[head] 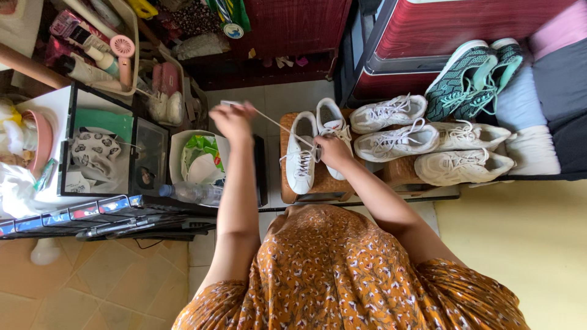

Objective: The person threads white shoelaces through the eyelets of a pair of white sneakers placed on a small wooden stool. They pull the laces through, adjust the tension, and tie a knot to secure them.

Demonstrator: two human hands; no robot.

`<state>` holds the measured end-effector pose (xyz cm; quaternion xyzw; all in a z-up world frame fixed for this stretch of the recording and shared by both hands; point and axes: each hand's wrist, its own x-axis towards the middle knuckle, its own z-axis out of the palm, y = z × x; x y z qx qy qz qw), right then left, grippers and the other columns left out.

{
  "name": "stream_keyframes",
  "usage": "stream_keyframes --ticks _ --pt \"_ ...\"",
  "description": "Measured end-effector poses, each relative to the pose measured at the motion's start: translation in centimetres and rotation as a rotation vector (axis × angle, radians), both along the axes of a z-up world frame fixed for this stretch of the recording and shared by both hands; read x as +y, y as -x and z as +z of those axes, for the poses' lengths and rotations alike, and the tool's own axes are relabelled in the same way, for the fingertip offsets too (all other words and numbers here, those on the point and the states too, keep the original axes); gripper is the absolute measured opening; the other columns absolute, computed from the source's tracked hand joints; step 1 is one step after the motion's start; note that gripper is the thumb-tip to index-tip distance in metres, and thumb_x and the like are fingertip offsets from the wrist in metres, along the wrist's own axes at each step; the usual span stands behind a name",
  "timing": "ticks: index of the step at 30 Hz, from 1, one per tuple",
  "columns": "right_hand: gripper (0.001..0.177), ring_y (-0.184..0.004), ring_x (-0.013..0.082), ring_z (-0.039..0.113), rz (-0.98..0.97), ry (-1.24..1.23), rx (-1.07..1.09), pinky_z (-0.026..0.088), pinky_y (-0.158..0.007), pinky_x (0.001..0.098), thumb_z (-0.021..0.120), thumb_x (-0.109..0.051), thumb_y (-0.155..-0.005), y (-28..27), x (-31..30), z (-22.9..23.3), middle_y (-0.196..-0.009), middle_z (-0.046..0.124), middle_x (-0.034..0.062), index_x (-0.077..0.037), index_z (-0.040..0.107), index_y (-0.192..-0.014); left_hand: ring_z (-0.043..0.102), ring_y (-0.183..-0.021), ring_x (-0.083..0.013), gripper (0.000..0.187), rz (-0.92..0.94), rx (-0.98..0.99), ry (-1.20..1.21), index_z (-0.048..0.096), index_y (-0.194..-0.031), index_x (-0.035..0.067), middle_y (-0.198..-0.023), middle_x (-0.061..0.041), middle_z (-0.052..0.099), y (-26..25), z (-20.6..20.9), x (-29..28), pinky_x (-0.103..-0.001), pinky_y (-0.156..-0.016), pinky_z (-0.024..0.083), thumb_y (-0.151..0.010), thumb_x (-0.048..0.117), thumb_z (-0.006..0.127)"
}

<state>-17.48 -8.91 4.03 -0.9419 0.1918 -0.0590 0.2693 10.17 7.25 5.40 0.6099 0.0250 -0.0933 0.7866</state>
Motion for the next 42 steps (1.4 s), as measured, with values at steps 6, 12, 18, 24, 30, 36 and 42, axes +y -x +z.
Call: stream_keyframes --ticks 6,12,18,24,30,36,42 --pt "0.042 -0.100 0.0389 0.069 -0.011 0.010 -0.066 0.056 -0.086 0.0464 0.061 0.011 -0.074 0.1 0.6 0.2 -0.107 0.072 0.0183 -0.011 0.071 -0.108 0.063 -0.113 -0.0243 0.011 0.064 -0.659 0.038 0.042 -0.108 0.005 -0.114 -0.017 0.067 -1.5 8.6 2.9 -0.039 -0.101 0.052 -0.114 0.014 0.039" --pt "0.032 -0.098 0.0413 0.068 -0.050 -0.001 -0.085 0.056 -0.082 0.0482 0.061 0.004 -0.080 -0.6 1.7 1.1 -0.109 0.069 0.0199 -0.009 0.069 -0.108 0.072 -0.085 -0.0393 0.014 -0.737 -0.797 -0.958 0.068 -0.098 0.005 -0.089 -0.018 0.073 6.1 1.9 1.0 -0.048 -0.071 0.058 -0.095 0.019 0.067" --pt "0.017 -0.090 0.0387 0.069 -0.106 0.033 0.053 0.055 -0.075 0.0494 0.068 -0.024 -0.090 -1.4 3.3 2.1 -0.106 0.067 0.0207 -0.012 0.072 -0.101 0.070 -0.096 -0.0434 0.039 -0.906 -0.610 -0.908 0.060 -0.113 -0.003 -0.100 -0.024 0.074 13.0 -8.6 1.4 -0.048 -0.081 0.055 -0.093 0.029 0.068" --pt "0.023 -0.086 0.0381 0.070 -0.102 -0.035 0.098 0.056 -0.079 0.0492 0.068 -0.026 -0.094 -2.0 3.5 0.1 -0.093 0.072 0.0209 -0.006 0.070 -0.106 0.074 -0.082 -0.0321 0.023 -1.099 -0.127 -0.759 0.072 -0.107 0.006 -0.089 -0.019 0.074 9.3 -8.5 3.0 -0.044 -0.073 0.058 -0.094 0.020 0.060" --pt "0.026 -0.087 0.0340 0.074 -0.107 -0.133 0.233 0.058 -0.085 0.0451 0.069 -0.027 -0.093 -1.9 2.0 -0.7 -0.093 0.075 0.0189 -0.009 0.074 -0.111 0.051 -0.070 -0.0187 0.019 -0.402 0.060 0.046 0.073 -0.103 0.012 -0.078 -0.009 0.068 1.8 4.1 8.1 -0.034 -0.064 0.038 -0.097 0.019 0.057" --pt "0.028 -0.099 0.0345 0.069 -0.055 -0.010 0.193 0.056 -0.088 0.0443 0.077 -0.027 -0.086 -2.0 1.9 1.9 -0.107 0.071 0.0188 -0.011 0.076 -0.109 0.071 -0.077 -0.0152 0.024 -0.176 0.265 1.013 0.060 -0.082 0.012 -0.081 -0.002 0.070 -0.1 12.4 11.6 -0.042 -0.080 0.063 -0.099 0.026 0.068" --pt "0.036 -0.101 0.0332 0.067 -0.106 0.018 0.161 0.056 -0.083 0.0447 0.079 -0.020 -0.084 -1.7 3.5 3.8 -0.114 0.065 0.0160 -0.012 0.067 -0.117 0.047 -0.047 -0.0097 0.034 -0.252 0.131 0.242 0.069 -0.087 0.010 -0.072 -0.006 0.065 1.4 4.9 8.3 -0.029 -0.041 0.037 -0.105 0.039 0.064"
